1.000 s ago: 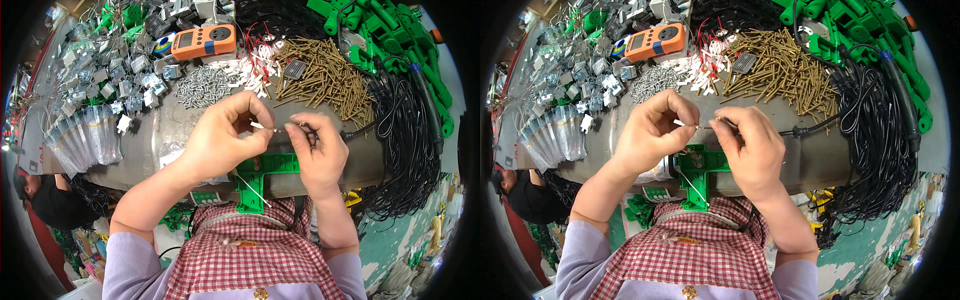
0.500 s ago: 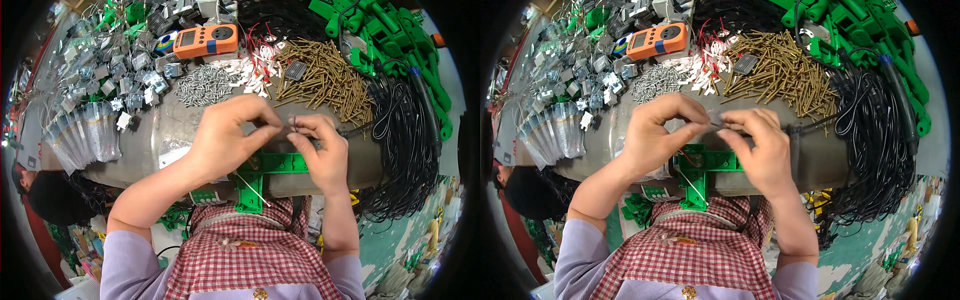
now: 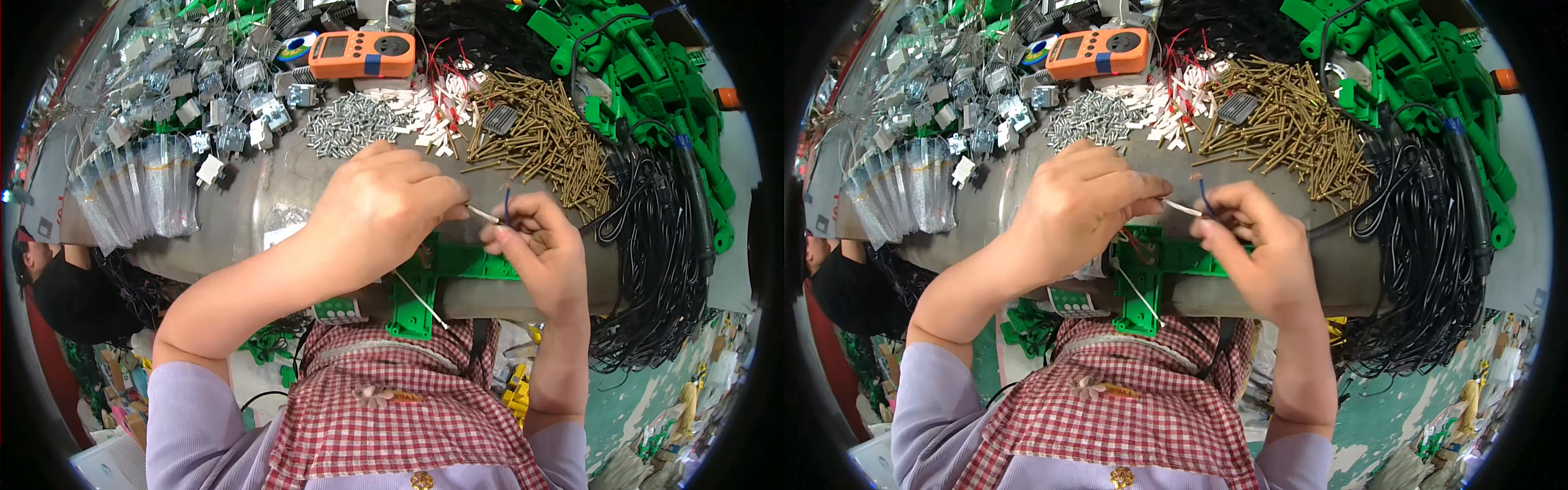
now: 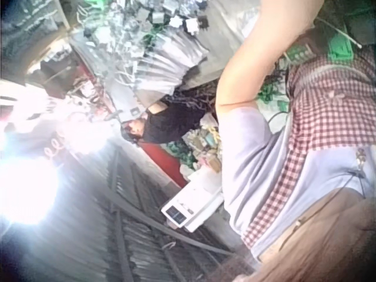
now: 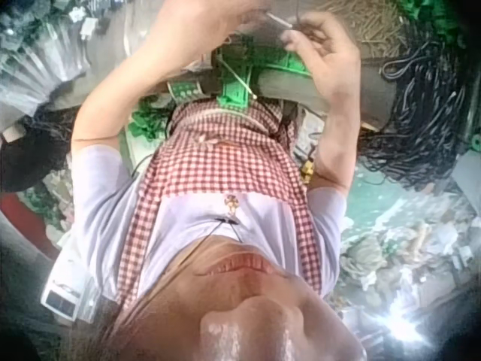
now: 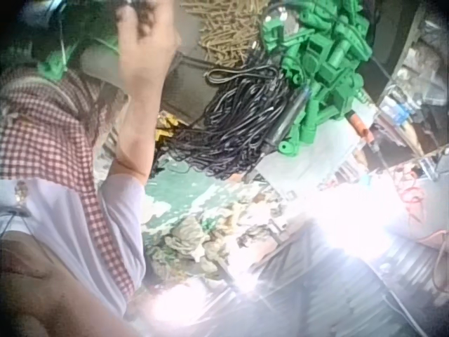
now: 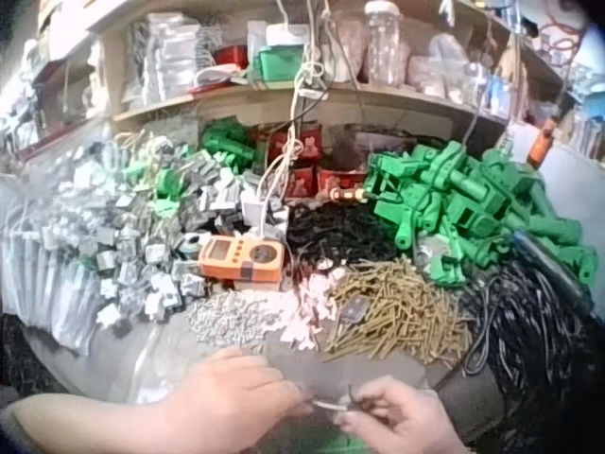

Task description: Soldering wires to a circuit board and assembling the plastic housing of an electronic device.

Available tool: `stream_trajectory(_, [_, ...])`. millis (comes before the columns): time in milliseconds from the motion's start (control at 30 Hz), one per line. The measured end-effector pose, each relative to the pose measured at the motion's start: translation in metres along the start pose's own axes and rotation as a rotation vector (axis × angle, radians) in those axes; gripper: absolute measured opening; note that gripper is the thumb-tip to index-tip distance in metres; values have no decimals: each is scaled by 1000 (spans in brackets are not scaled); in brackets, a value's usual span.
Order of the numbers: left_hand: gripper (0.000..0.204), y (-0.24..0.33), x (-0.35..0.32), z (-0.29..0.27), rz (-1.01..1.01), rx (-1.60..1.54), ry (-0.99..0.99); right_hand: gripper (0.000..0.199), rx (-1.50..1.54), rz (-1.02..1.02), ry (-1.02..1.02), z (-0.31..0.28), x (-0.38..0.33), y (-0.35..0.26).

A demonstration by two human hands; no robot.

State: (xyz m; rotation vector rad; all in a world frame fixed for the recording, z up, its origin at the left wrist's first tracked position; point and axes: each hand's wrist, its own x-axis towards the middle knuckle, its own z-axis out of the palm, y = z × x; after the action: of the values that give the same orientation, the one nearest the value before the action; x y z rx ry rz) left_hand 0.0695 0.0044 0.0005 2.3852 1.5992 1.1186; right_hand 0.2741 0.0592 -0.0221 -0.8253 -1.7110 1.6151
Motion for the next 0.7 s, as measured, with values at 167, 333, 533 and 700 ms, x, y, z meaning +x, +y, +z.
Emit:
stream_trajectory(167, [14,18,-14,-36,98,112,-14,16,-444,-92,-62,7,-6,-28])
stream_trajectory(333, [21,26,-75,-66,-89,-297,-1073,14,-572,-71,-198,0,1,-7])
stream_trajectory(533, [25,39,-86,10,-105,-16,-133,10,-415,67,-159,31,11,-8])
stream_trajectory(700, [14,21,-96,9,-314,-303,101,8,-397,85,-99,40,11,5])
